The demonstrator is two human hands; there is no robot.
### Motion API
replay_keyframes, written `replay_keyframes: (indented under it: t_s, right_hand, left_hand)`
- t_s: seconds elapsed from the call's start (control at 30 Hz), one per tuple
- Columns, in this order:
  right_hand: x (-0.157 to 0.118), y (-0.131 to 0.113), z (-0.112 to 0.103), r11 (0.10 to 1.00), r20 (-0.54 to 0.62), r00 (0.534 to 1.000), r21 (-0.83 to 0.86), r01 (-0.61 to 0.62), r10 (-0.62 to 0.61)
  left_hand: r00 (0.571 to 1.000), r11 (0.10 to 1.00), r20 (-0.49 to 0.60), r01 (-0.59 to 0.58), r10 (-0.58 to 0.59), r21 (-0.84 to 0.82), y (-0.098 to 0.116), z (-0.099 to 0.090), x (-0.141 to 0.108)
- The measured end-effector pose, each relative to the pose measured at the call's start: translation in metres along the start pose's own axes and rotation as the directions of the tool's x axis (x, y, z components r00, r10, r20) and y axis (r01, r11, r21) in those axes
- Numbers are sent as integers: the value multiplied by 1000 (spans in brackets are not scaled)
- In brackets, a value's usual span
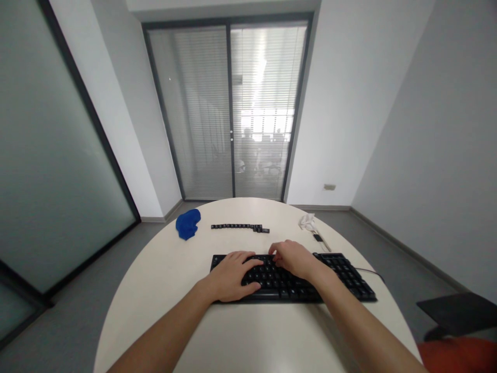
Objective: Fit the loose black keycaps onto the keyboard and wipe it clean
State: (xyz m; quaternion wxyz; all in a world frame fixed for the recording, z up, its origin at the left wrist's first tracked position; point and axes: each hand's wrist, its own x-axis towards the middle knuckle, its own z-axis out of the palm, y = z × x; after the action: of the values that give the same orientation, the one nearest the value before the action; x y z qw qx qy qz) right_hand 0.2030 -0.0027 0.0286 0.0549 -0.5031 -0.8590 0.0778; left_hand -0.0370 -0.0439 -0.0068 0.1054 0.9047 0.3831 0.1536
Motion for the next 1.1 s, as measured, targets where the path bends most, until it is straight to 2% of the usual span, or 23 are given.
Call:
replay_keyframes:
  t_s: [0.13, 0.23, 0.37, 0.43, 0.53, 0.6, 0.83, 1.1]
  right_hand:
    - [5, 7, 1, 998, 38, 999, 64, 6, -8]
    - [7, 18, 1, 979, 64, 997, 201, 27, -40]
    - [15, 31, 0, 931, 160, 983, 365, 23, -88]
    - [23, 33, 0, 961, 119, 991, 276, 31, -67]
    - [43, 30, 3, 999, -88, 996, -42, 16, -19]
    - [58, 27, 8, 988, -168, 986, -155, -24, -2]
    - [102, 14, 27, 960, -256, 965, -280, -23, -52]
    - [118, 9, 36, 949, -236, 964, -312, 45, -124]
  left_hand:
    - [1000, 1000, -1, 2, -2, -3, 0, 0, 0]
    - [1000, 1000, -1, 3, -3, -4, 0, 0, 0]
    - [1000, 1000, 3, 9, -9, -3, 1, -1, 1]
    - [1000, 1000, 0, 3, -3, -2, 1, -1, 1]
    - [1000, 1000, -6, -6, 6, -2, 2, -2, 1]
    - [1000, 1000, -4, -5, 5, -3, 1, -2, 1]
    - [1000, 1000, -1, 3, -3, -11, 1, -3, 1]
    - [1000, 999, 10, 13, -13, -30, 1, -5, 1]
